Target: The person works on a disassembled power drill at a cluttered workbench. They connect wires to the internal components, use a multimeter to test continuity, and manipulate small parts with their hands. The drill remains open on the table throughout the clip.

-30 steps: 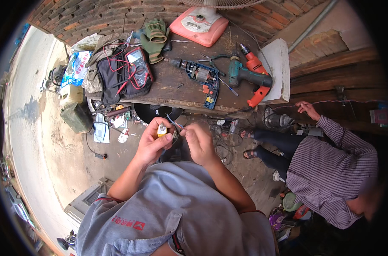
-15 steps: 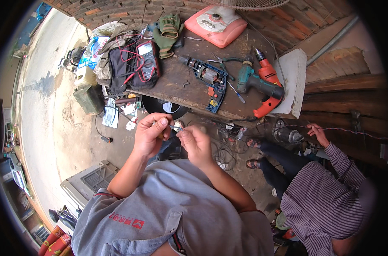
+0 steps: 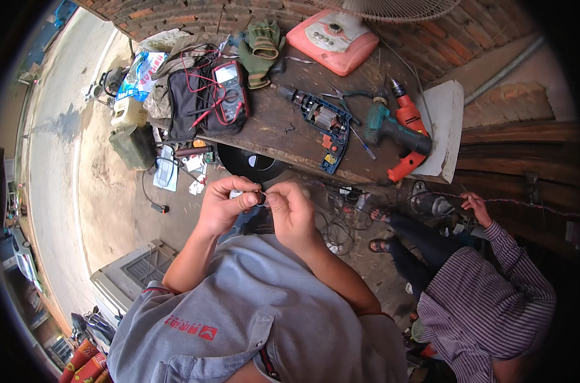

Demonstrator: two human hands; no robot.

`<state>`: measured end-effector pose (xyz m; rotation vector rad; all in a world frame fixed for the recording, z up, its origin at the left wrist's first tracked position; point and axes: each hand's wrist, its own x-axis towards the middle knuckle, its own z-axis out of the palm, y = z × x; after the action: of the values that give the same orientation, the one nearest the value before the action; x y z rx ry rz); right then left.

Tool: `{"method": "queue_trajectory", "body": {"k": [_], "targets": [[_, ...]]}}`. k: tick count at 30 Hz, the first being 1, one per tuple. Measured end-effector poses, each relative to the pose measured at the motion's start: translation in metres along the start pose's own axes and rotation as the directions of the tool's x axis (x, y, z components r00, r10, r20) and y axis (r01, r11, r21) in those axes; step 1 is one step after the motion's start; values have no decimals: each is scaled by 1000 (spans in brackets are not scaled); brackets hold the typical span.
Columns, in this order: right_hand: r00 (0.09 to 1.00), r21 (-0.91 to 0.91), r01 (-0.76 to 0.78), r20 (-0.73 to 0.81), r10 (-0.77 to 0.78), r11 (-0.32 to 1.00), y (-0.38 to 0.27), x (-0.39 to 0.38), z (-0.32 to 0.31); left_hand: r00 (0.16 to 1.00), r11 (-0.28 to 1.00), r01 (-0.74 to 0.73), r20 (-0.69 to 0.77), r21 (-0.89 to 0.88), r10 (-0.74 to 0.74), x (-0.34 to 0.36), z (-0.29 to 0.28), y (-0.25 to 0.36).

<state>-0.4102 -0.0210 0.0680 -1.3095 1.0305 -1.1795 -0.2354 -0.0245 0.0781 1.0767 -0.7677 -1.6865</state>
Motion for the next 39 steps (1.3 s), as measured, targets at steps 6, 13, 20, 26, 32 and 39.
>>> {"method": "queue_trajectory", "body": {"k": [6,13,20,26,32,39], "targets": [[995,-124,95,-25,-99,988,-1,18,33,998,998,-29,50,58,26,9,-28,11],[996,-209,-21,-90,2,978,9,25,62,999,999,-39,37,-26,40,15,-48,19],[1000,-320,18,23,-12,947,18,85,86,986,976,-90,-118,199,115,6,-100,17],[651,236,-759,270,710,606,101,166,144,941,859,-279,-53,430,333,-5,-130,22],[588,351,-739,-78,805,575,158,214,227,929,833,-322,-18,450,369,-22,-148,24],[779,246,-547,-201,594,800,140,217,226,953,877,-276,-5,393,302,-16,-161,33]]}}
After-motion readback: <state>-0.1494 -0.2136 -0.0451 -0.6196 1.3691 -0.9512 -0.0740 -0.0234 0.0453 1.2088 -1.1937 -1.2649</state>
